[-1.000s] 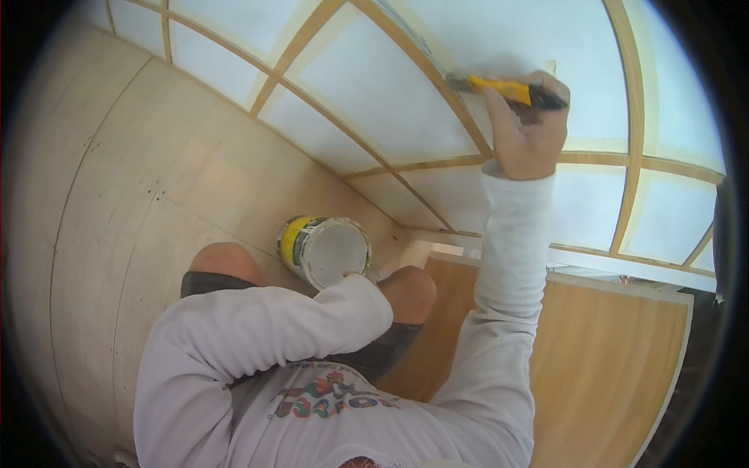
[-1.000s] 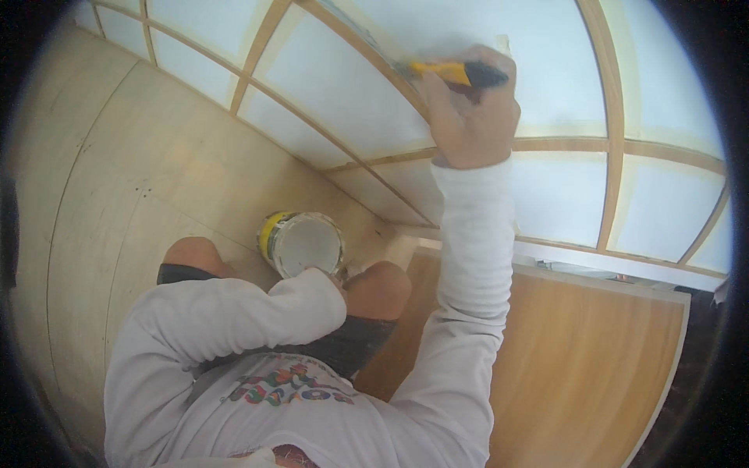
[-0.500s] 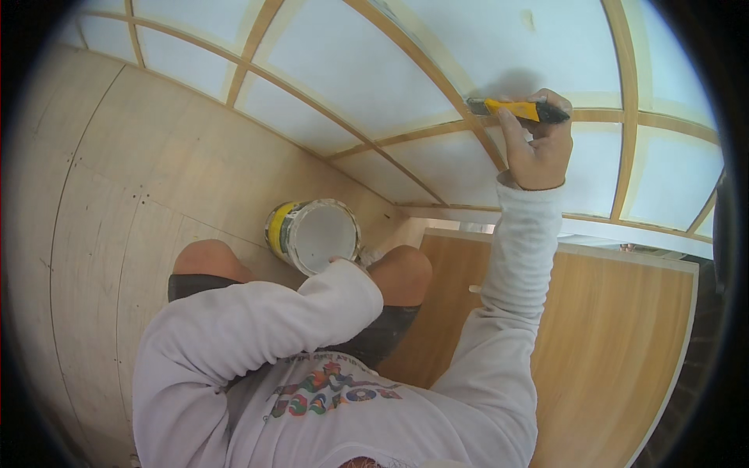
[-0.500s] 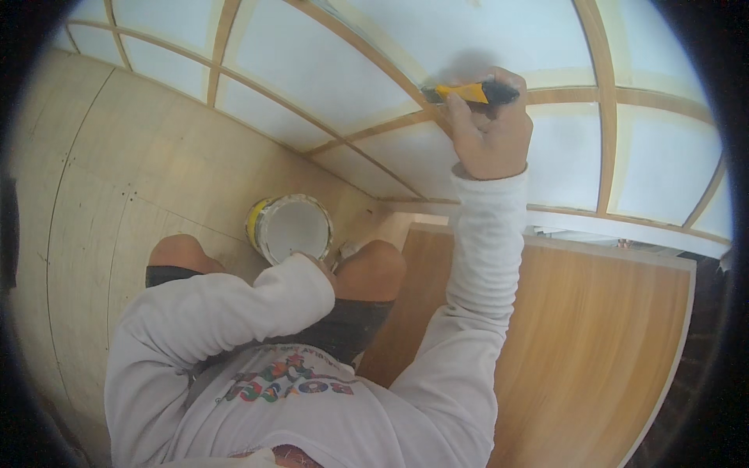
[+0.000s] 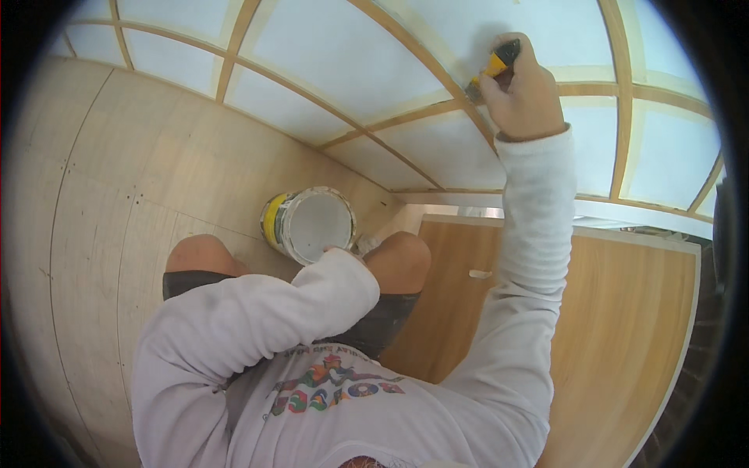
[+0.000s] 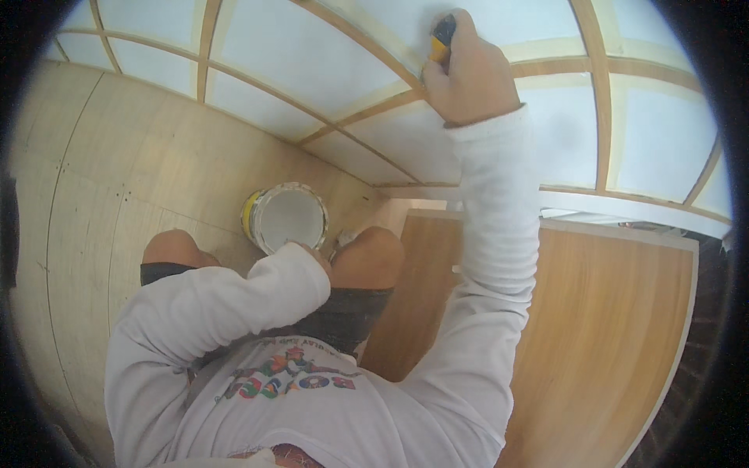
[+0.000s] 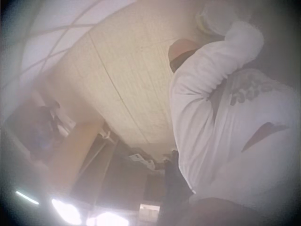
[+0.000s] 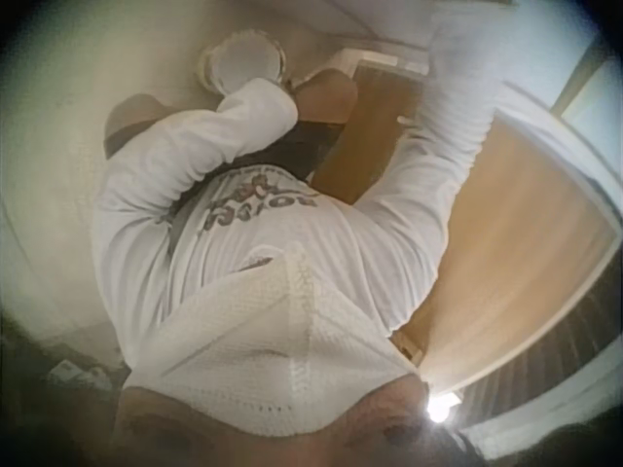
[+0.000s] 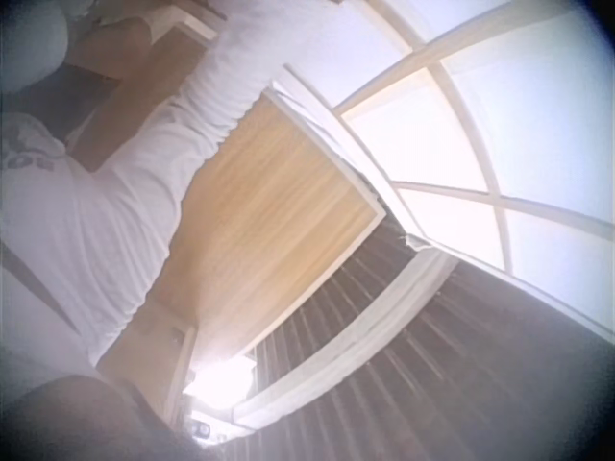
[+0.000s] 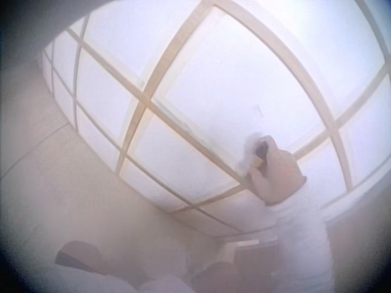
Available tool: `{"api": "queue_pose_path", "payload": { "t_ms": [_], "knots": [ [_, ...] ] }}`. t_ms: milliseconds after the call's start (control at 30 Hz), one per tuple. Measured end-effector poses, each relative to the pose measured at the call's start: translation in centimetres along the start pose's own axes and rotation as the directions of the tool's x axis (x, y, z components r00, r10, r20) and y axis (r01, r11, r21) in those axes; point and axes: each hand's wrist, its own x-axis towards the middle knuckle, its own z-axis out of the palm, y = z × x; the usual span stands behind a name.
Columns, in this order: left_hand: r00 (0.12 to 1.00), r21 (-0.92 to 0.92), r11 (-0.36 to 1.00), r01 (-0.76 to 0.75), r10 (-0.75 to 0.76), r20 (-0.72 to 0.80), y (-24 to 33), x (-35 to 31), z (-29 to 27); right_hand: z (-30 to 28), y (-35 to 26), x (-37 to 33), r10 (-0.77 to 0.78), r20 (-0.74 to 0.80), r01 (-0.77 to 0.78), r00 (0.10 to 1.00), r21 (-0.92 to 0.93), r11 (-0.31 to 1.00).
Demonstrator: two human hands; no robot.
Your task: Painting and cleaning the joints of a wooden grid structure with a brush and cloth.
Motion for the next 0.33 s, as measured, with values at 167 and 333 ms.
{"api": "queue_pose_path", "payload": {
  "t_ms": [167,333],
  "knots": [
    [0.999,0.051,0.997,-0.052,0.052,-0.007,0.0,-0.9,-0.2,-1.4,0.2,0.8,-0.042,-0.06,0.041,0.997,-0.026,0.999],
    [1.0,0.023,0.999,-0.025,0.025,0.0,-0.1,-0.7,-0.5,-0.6,-0.1,0.5,0.031,0.0,-0.031,1.0,-0.01,0.999]
  ]
}}
